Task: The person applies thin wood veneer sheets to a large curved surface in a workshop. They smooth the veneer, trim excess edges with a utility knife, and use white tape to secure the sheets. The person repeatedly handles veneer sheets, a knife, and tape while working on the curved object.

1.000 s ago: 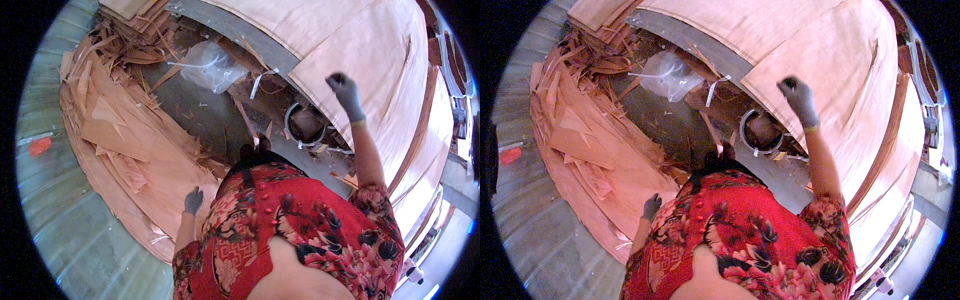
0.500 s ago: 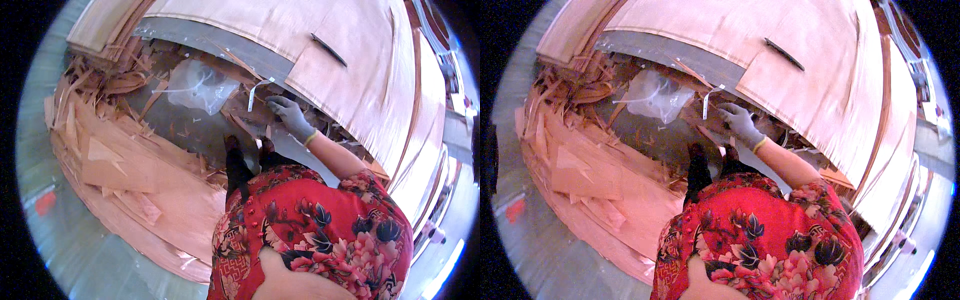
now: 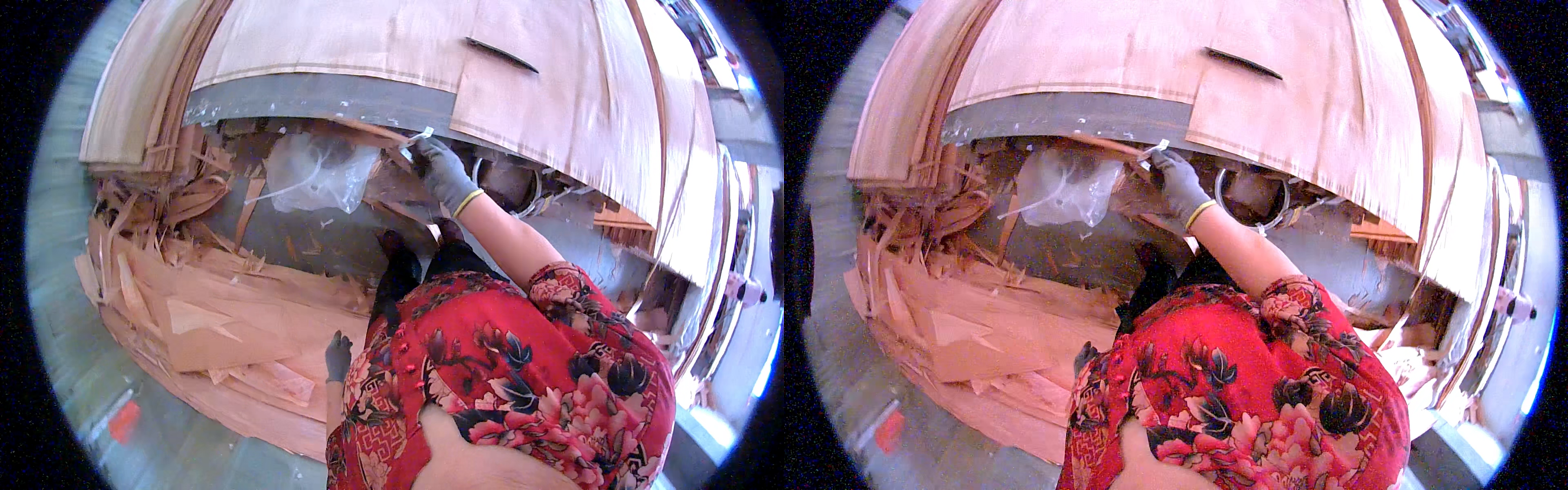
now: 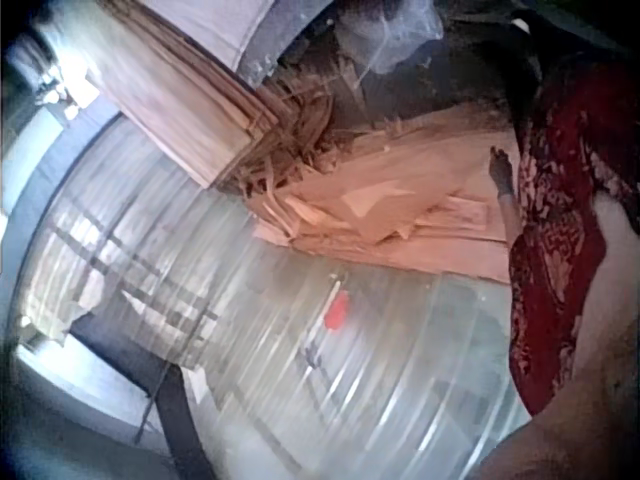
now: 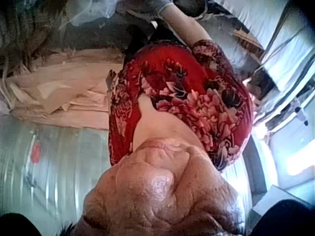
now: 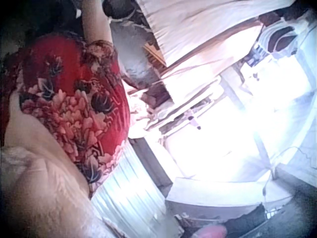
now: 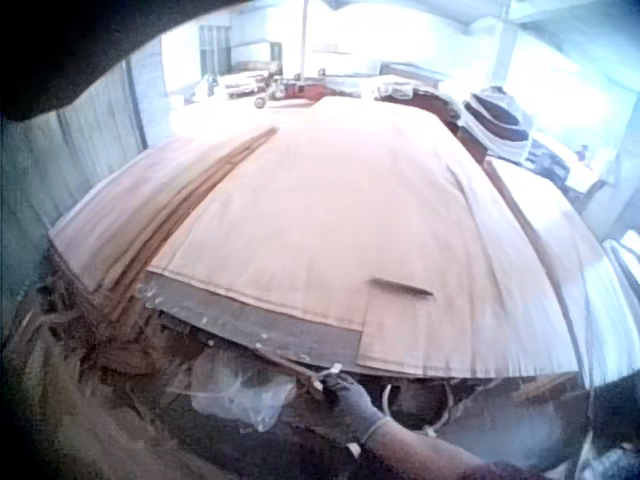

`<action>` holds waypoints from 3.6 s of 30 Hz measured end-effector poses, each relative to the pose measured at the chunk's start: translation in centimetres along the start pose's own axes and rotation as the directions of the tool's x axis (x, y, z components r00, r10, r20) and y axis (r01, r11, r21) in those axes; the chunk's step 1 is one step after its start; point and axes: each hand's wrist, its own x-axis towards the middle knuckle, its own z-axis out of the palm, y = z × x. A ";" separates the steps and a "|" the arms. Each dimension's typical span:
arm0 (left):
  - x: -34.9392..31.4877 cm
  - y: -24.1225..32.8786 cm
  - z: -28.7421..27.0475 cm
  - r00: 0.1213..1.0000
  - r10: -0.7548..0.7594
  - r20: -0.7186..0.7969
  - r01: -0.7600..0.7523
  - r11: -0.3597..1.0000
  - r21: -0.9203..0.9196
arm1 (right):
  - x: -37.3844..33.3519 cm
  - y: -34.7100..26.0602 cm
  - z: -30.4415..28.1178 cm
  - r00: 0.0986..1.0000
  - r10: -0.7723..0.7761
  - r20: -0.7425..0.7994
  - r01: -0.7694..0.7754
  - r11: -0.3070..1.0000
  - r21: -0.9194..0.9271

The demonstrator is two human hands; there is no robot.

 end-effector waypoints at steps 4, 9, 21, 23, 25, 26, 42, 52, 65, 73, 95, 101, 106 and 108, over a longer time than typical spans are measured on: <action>2.3 2.9 -0.2 0.994 0.064 0.084 -0.071 0.993 0.090 | -0.7 -0.6 -0.5 1.000 0.028 -0.008 -0.028 0.998 0.054; 4.2 13.0 -1.3 0.869 0.408 0.279 -0.471 0.510 0.720 | -3.6 -2.7 -2.2 0.999 -0.002 0.044 0.023 0.874 -0.485; -4.2 49.3 10.1 0.726 0.682 0.084 -0.596 0.686 -0.416 | -8.7 -9.2 -2.5 0.998 0.040 0.054 -0.029 0.980 -0.197; -5.2 50.7 12.5 0.698 0.716 -0.016 -0.670 0.646 -0.366 | -9.0 -12.3 -4.5 0.991 -0.103 0.083 0.108 0.992 -0.065; -6.0 51.9 14.1 0.800 0.588 -0.123 -0.590 0.731 -0.342 | -9.3 -16.1 -7.3 0.984 -0.142 0.103 0.112 0.961 0.252; -7.7 51.2 14.6 0.810 0.568 -0.146 -0.552 0.656 -0.515 | -9.8 -18.0 -8.9 0.968 -0.220 0.121 0.185 0.951 0.248; -9.2 65.4 12.6 0.769 0.628 0.116 -0.372 0.292 0.881 | -16.0 -41.0 -22.4 0.826 -0.537 -0.170 0.280 0.653 -0.704; 1.3 79.6 20.4 0.141 0.961 0.237 -0.827 -0.018 0.562 | -9.2 -47.5 -12.4 0.856 -0.489 -0.167 0.330 0.766 -0.552; 6.8 81.8 24.3 0.251 0.921 0.298 -0.788 0.016 0.615 | 11.2 -45.3 -4.9 0.959 -0.280 -0.049 0.154 0.658 -0.737; 12.8 87.3 22.4 0.138 0.990 -0.007 -0.755 0.110 0.647 | 13.0 -47.8 -6.4 0.737 -0.558 -0.382 0.387 0.811 -0.438; 12.8 90.3 25.1 0.283 0.945 0.164 -0.695 0.084 0.714 | 20.2 -49.6 -3.2 0.955 -0.292 0.044 0.080 0.113 -0.990; 14.1 90.5 25.2 0.041 0.962 0.271 -0.749 -0.149 0.645 | 21.3 -50.8 -1.9 0.964 -0.237 0.117 0.002 -0.438 -0.899; 13.3 91.5 25.7 0.208 0.914 0.348 -0.706 -0.106 0.700 | 19.1 -50.8 -0.9 0.949 -0.313 -0.025 -0.147 -0.373 -0.916; 12.6 92.0 26.0 0.262 0.897 0.356 -0.672 -0.095 0.735 | 18.3 -50.7 -0.7 0.953 -0.287 -0.095 -0.207 -0.391 -0.897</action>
